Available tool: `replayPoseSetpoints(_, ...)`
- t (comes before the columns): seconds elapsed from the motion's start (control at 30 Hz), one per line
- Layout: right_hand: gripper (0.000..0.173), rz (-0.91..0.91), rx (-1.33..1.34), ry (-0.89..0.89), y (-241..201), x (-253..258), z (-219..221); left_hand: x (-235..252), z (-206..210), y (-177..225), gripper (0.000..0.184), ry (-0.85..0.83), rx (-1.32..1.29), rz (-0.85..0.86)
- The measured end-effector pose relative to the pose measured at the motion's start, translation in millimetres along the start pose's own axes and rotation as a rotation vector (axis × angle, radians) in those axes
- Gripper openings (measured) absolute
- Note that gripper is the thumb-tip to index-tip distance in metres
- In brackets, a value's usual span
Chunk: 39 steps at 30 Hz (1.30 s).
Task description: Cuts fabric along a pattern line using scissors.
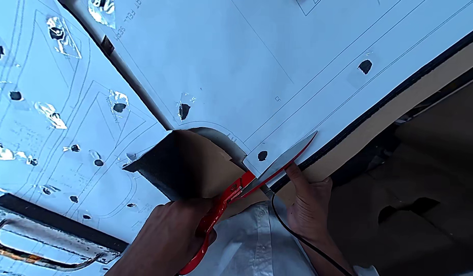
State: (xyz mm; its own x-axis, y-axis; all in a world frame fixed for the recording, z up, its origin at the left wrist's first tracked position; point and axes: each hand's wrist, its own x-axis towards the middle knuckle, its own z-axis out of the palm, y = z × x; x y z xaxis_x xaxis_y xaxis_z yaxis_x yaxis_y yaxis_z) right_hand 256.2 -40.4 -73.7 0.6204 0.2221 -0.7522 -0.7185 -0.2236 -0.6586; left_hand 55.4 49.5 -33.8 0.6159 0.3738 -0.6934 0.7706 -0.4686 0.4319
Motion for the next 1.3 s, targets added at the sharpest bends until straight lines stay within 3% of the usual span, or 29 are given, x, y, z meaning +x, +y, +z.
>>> replayPoseSetpoints(0.73,0.036,0.044,0.014,-0.016,0,4,-3,10,0,5,0.022,0.017,-0.066,0.002)
replayPoseSetpoints(0.93,0.026,-0.008,-0.019,0.010,-17,17,-2,9,-1,6,0.023,0.023,-0.067,0.019)
replayPoseSetpoints(1.3,0.036,0.000,0.024,0.005,-15,18,-4,17,-20,33,0.026,-0.106,-0.087,-0.070)
